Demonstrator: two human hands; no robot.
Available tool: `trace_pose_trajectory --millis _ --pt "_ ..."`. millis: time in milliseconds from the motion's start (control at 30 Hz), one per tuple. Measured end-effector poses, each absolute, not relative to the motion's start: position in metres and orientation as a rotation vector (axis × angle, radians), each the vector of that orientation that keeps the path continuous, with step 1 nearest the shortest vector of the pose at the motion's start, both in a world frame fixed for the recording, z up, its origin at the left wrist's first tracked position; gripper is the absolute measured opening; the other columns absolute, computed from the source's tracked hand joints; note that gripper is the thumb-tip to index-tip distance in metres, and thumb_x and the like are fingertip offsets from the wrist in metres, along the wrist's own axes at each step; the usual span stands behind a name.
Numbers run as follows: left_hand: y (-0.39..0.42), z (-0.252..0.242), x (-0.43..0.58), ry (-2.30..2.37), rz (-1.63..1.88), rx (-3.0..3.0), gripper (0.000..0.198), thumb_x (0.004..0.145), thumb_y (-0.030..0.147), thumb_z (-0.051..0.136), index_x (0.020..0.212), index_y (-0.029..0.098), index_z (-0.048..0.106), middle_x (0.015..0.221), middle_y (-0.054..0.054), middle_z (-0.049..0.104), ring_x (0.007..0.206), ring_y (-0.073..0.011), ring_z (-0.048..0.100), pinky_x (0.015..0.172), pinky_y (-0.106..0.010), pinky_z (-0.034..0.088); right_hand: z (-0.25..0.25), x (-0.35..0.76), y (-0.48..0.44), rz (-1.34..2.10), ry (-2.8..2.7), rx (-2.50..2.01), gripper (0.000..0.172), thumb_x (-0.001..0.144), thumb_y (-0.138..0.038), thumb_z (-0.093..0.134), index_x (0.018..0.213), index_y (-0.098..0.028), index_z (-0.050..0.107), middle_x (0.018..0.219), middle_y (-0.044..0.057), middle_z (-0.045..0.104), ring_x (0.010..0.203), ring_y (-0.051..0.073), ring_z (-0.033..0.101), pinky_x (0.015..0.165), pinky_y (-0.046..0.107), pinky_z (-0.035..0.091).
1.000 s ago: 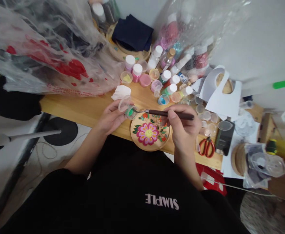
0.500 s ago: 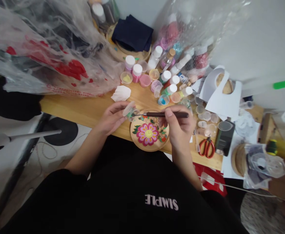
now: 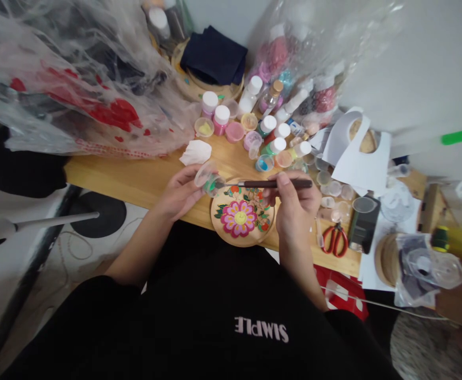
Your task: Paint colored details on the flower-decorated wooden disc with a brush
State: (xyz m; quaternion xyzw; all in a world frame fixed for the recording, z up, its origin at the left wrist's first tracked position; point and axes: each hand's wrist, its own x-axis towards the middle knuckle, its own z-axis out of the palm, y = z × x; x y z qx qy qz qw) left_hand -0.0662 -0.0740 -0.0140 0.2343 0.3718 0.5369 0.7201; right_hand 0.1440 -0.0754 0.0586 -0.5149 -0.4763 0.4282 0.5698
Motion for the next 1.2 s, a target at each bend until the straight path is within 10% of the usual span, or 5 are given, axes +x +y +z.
trace_pose_trajectory --millis 1200 --pt "-0.073 -0.013 -0.063 0.798 1.202 0.448 0.021 0.075 0.025 0.089 0.09 0.02 0.077 0.096 -0.003 0.077 0.096 -0.0215 0.075 0.086 -0.035 0.061 0.037 0.174 -0.086 0.901 -0.979 -1.49 0.025 0.076 -0.041 0.078 0.068 -0.021 0.065 0.048 -0.007 0.059 0.037 0.009 0.048 0.041 0.022 0.037"
